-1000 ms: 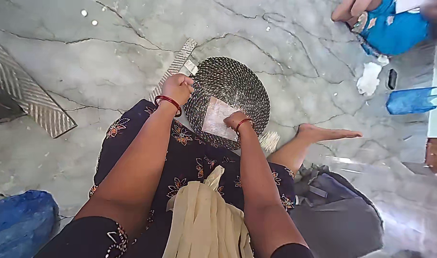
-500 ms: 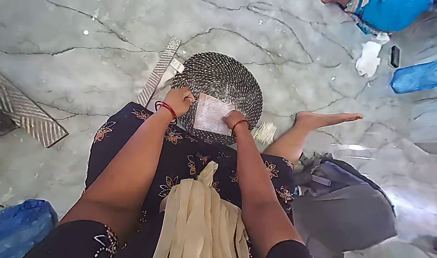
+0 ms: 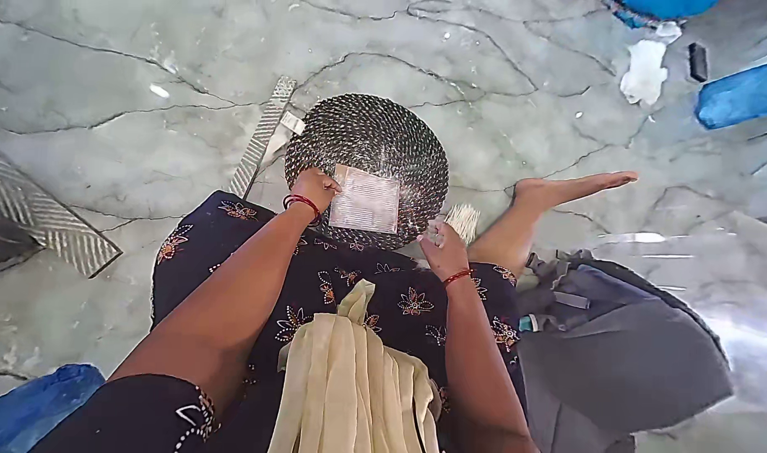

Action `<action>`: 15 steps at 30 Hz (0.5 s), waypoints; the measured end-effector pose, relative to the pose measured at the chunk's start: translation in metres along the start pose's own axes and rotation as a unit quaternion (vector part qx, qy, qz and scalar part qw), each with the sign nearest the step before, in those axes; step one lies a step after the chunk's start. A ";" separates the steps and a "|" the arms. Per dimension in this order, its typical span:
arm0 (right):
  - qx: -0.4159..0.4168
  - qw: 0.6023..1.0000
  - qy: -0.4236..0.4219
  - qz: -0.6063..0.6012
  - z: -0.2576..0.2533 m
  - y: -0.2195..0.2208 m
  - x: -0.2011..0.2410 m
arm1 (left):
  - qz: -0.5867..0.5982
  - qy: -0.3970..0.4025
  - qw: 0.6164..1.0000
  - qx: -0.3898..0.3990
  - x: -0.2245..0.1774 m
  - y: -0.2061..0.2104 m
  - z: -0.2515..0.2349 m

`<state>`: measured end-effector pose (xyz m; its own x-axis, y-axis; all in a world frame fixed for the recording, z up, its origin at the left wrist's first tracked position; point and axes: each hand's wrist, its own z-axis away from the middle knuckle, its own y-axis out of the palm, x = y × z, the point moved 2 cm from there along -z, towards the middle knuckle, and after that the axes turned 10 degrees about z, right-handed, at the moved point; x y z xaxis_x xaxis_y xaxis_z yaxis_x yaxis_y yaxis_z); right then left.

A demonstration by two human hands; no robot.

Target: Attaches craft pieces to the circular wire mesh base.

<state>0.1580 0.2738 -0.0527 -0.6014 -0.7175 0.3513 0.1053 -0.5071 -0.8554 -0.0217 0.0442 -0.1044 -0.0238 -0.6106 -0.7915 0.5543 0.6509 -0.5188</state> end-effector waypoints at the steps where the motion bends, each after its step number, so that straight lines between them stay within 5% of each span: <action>1: 0.002 1.000 0.012 -0.007 0.002 0.003 -0.005 | 0.003 -0.001 1.000 -0.008 0.002 0.002 -0.002; 15: -0.014 0.997 0.011 -0.077 -0.021 0.012 -0.020 | -0.032 -0.074 0.997 -0.009 0.006 0.010 -0.010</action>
<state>0.1550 0.2918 -0.0778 -0.6262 -0.6216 0.4707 -0.0113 -0.5964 -0.8026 -0.0250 0.0516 -0.1176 0.0661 -0.7104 -0.7007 0.5400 0.6160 -0.5735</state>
